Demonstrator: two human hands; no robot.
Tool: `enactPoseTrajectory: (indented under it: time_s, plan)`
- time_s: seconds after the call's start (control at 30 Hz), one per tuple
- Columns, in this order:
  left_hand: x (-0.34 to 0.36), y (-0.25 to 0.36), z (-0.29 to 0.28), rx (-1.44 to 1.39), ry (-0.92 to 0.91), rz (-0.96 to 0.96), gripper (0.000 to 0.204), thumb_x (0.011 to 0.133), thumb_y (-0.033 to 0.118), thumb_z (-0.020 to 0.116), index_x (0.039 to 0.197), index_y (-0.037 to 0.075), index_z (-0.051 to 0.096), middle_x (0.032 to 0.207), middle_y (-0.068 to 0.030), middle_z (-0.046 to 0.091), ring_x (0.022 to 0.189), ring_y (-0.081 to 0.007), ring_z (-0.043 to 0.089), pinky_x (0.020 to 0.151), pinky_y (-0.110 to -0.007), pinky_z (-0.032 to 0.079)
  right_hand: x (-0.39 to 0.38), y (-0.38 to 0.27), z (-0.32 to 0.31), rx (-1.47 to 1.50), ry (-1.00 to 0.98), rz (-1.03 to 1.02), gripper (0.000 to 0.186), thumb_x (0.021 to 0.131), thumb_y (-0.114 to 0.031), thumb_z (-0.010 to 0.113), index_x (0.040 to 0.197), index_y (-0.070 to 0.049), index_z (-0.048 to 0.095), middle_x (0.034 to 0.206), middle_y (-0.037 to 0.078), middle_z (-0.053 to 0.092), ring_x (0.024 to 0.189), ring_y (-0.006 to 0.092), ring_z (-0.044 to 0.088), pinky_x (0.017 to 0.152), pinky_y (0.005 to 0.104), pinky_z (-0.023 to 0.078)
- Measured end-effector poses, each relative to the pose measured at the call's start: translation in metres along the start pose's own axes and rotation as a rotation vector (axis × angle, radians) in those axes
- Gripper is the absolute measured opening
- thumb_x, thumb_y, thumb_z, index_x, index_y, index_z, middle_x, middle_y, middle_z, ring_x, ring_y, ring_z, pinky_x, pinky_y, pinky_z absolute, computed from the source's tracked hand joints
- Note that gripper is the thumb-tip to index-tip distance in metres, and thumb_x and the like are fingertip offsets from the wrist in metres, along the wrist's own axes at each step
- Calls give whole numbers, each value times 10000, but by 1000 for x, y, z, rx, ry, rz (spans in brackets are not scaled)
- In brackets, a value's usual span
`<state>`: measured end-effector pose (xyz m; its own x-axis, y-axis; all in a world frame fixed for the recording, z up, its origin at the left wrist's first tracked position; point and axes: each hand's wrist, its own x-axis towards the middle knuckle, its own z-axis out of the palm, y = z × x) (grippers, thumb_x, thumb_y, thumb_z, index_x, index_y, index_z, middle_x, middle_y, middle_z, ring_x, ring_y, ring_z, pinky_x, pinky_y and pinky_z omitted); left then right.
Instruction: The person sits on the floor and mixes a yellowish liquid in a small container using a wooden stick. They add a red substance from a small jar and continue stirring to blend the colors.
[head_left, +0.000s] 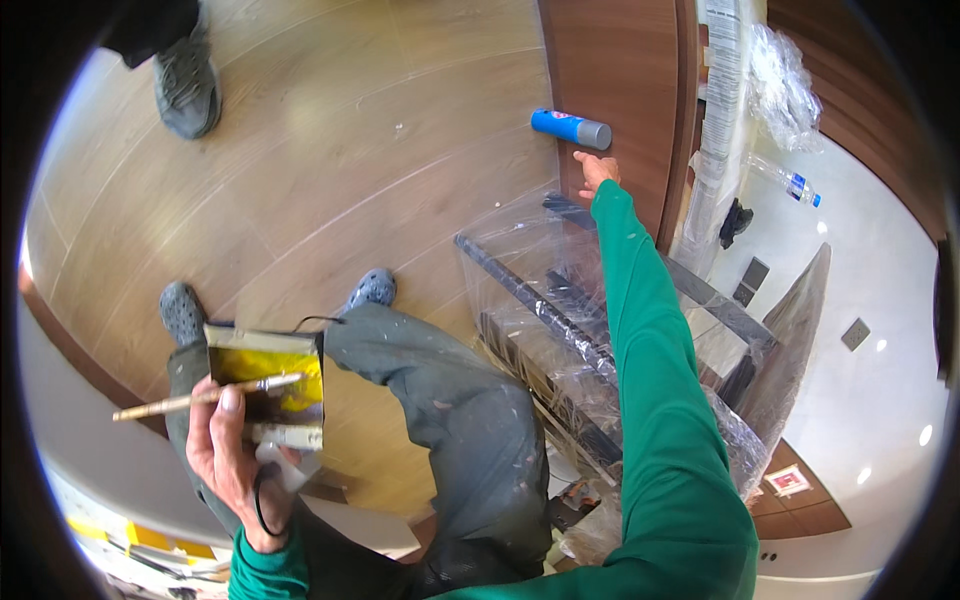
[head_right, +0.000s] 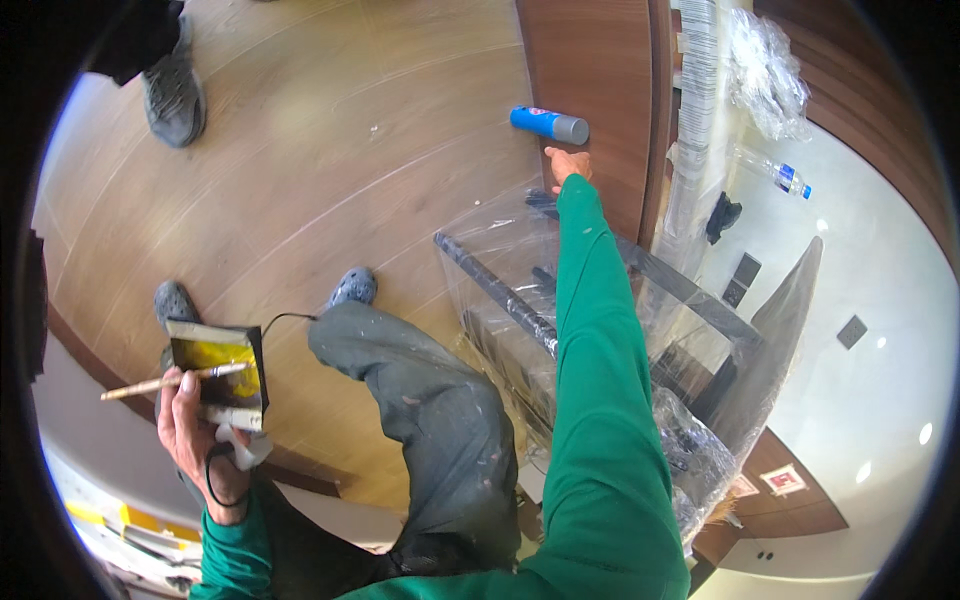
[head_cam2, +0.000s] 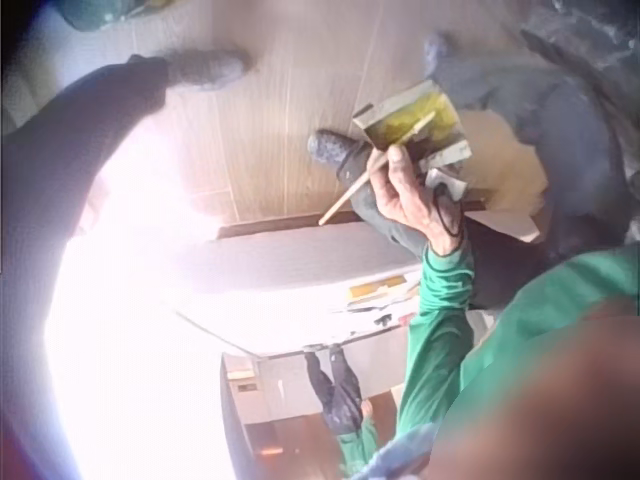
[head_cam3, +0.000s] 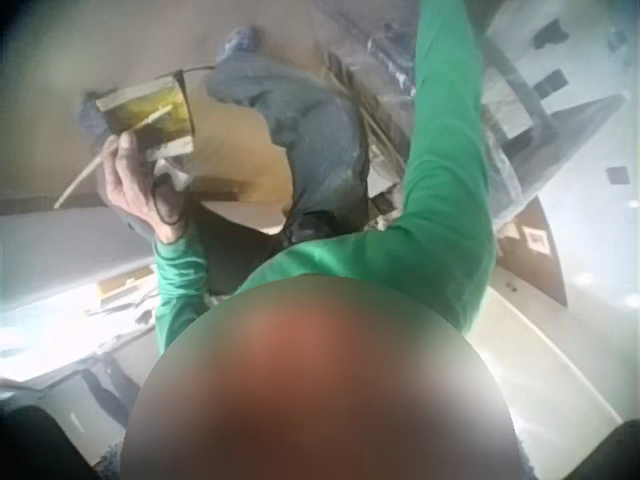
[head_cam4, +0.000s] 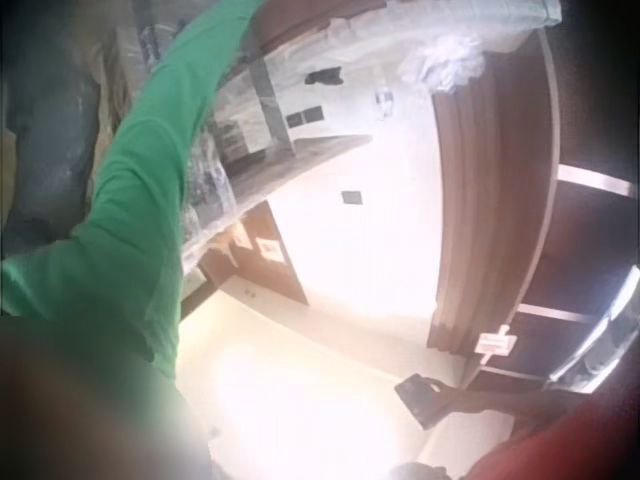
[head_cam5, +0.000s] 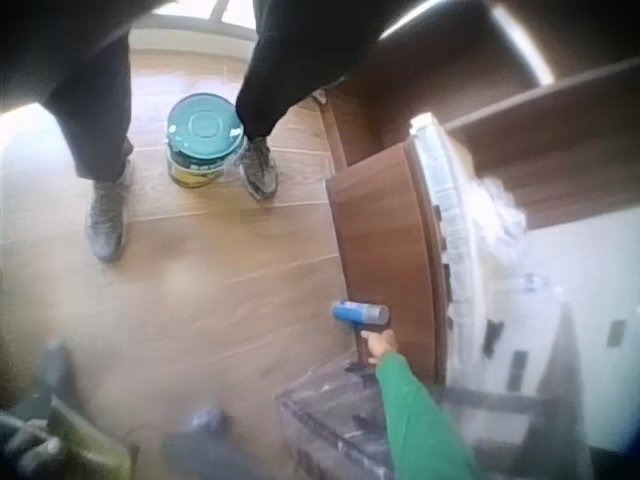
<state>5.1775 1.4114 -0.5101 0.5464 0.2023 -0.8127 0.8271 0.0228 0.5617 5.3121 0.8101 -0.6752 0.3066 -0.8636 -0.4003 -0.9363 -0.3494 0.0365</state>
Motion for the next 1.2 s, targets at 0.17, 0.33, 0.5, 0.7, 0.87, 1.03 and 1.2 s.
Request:
enactPoseTrajectory:
  time_s: [0.17, 0.33, 0.5, 0.7, 0.87, 1.03, 1.2]
  plan:
    - [8, -9, -16, 326, -71, 557, 417, 1026, 248, 558, 1387, 43, 599, 1424, -235, 472, 1297, -329, 523, 1105, -448, 423, 26, -12, -3, 0, 65, 8, 878, 774, -350, 832, 1474, 0, 433, 1390, 252, 584, 1148, 375, 668, 792, 439, 636]
    - [17, -1, -20, 39, 10, 268, 393, 1057, 251, 523, 1391, 56, 593, 1459, -239, 428, 1340, -352, 492, 1135, -469, 416, 62, -6, 14, -57, 102, -114, 981, 760, -360, 847, 1559, -105, 340, 1486, 249, 494, 1307, 407, 541, 991, 458, 551]
    - [30, 16, -22, -472, 271, 14, 542, 873, 172, 753, 1327, -68, 579, 1175, -148, 676, 1094, -229, 643, 1023, -355, 498, 86, -13, 23, 71, 81, -64, 1038, 757, -376, 865, 1590, -151, 287, 1518, 254, 444, 1339, 399, 502, 943, 460, 580]
    - [37, 32, -53, -274, 108, 31, 645, 866, 276, 716, 1375, -81, 546, 1152, -167, 689, 998, -239, 677, 958, -366, 534, 63, -9, 33, 220, 118, -51, 879, 742, -370, 888, 1455, -156, 420, 1289, 235, 605, 999, 320, 707, 642, 376, 642]
    - [40, 14, -63, -347, 351, 86, 559, 901, 219, 740, 1351, -65, 567, 1243, -172, 656, 1122, -246, 633, 1028, -376, 491, 45, -6, 72, 231, 114, -100, 705, 714, -299, 868, 1328, -91, 592, 1275, 187, 638, 895, 327, 741, 644, 390, 668]
    - [38, 14, -70, -2, 219, 433, 445, 945, 206, 691, 1290, -60, 600, 1120, -160, 654, 1039, -262, 643, 942, -388, 526, -27, 4, 144, 462, 181, 21, 577, 701, -244, 880, 1211, -73, 671, 1215, 200, 689, 1097, 326, 680, 733, 470, 638]
    - [29, 25, -64, -230, 76, 169, 280, 973, 231, 658, 1153, 17, 644, 1001, -65, 615, 885, -129, 596, 742, -264, 506, -120, 5, 179, 859, 38, 191, 533, 717, -315, 815, 1144, -30, 672, 1105, 215, 691, 974, 326, 692, 648, 398, 631]
